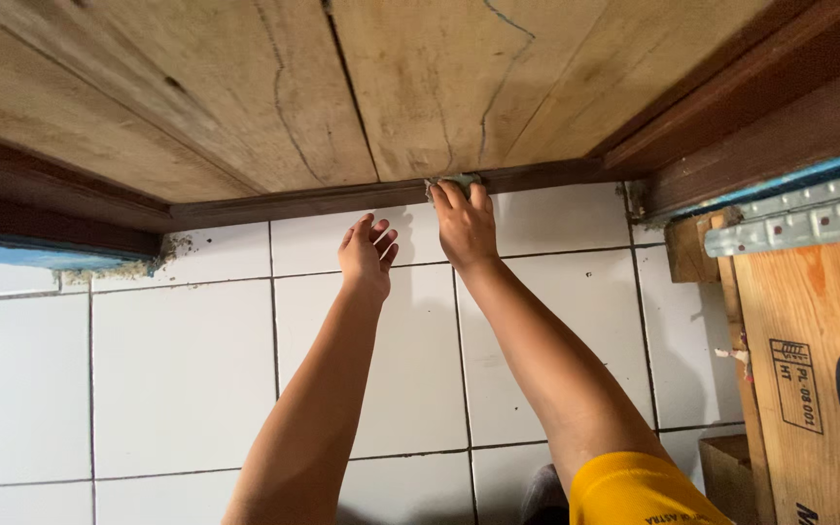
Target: The person wipes a wooden door and its frame with a small grey cloth, moving it across different panels and down to the bottom edge.
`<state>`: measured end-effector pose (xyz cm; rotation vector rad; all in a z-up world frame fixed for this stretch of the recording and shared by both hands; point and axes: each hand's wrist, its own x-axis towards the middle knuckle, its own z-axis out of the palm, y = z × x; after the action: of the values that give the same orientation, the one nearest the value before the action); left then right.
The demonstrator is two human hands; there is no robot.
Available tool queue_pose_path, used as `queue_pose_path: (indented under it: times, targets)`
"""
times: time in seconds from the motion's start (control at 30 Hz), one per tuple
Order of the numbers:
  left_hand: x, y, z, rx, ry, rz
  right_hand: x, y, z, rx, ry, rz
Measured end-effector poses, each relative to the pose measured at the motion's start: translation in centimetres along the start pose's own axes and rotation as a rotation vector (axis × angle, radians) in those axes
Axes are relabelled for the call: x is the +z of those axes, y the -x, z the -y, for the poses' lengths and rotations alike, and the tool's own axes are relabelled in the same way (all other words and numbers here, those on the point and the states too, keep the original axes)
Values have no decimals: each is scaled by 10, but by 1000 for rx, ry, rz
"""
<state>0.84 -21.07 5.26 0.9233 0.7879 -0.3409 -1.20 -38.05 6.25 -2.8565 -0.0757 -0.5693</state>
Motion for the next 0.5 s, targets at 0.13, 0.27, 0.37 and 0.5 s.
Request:
queue_pose_path:
  times: [0.13,0.27,0.37,0.5]
  targets:
    - [0,-2,9,5,1,9,6,5,-14,-11,-5,-65]
    - [3,4,12,-16,-19,-3,14,10,-44,-21,29,-168]
    - [4,7,11,-12,-16,-4,15,18,-77,20,39,-233]
    - [5,10,10,-12,-26,-13,14,24,-113,75,98,-263]
